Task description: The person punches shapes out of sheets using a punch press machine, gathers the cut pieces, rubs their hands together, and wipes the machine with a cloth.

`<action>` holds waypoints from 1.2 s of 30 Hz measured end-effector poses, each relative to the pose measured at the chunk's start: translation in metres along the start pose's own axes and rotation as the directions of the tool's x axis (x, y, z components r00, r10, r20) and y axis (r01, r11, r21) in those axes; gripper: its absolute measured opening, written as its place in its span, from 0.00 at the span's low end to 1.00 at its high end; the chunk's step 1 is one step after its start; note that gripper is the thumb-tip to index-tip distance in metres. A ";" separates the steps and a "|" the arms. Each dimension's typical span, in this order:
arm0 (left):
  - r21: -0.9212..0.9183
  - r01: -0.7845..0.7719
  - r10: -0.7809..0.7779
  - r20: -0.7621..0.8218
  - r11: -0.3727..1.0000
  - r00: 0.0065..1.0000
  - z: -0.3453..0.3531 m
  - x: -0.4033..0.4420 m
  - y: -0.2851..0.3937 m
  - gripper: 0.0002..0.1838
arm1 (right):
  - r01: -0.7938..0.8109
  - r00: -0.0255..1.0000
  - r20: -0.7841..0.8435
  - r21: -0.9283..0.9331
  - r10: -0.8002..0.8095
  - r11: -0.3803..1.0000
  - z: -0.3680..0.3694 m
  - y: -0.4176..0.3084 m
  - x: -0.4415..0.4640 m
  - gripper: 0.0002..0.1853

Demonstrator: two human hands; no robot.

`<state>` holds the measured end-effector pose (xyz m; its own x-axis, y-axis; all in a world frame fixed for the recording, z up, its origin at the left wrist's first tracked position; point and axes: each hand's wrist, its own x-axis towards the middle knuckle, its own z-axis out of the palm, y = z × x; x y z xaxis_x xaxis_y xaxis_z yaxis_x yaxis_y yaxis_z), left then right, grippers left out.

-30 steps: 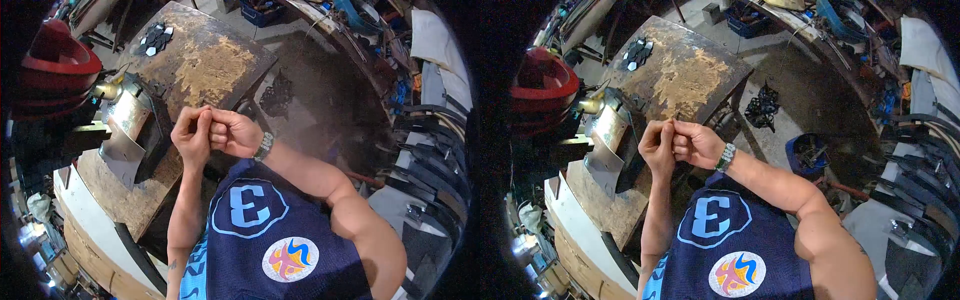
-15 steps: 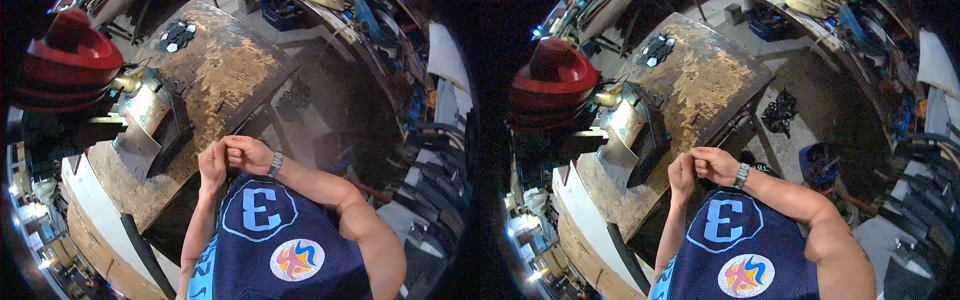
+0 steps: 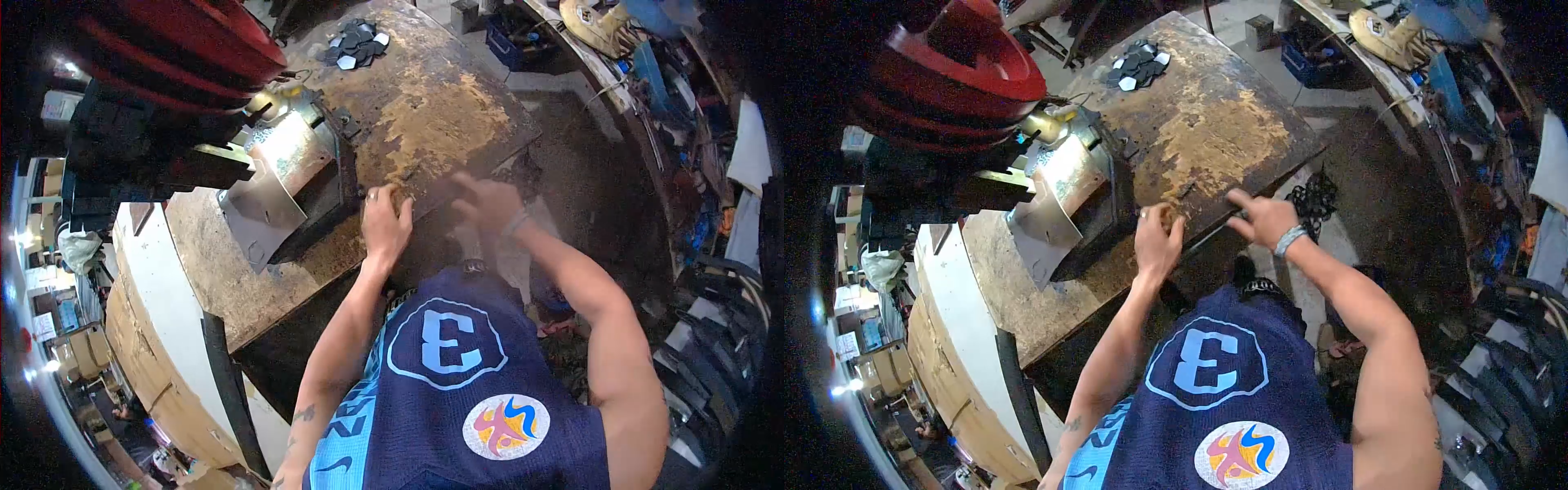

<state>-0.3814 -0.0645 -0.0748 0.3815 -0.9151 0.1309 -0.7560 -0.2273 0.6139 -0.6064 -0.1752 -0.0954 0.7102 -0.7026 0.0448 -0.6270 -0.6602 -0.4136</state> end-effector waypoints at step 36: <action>-0.072 -0.060 0.058 -0.029 0.996 0.998 0.025 -0.023 -0.027 0.08 | 0.056 0.981 0.181 0.075 -0.069 0.996 0.022 -0.072 -0.002 0.42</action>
<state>-0.3833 -0.0455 -0.1138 0.3518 -0.9169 0.1886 -0.7372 -0.1472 0.6594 -0.5557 -0.1204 -0.0858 0.7980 -0.5955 -0.0925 -0.5603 -0.6767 -0.4776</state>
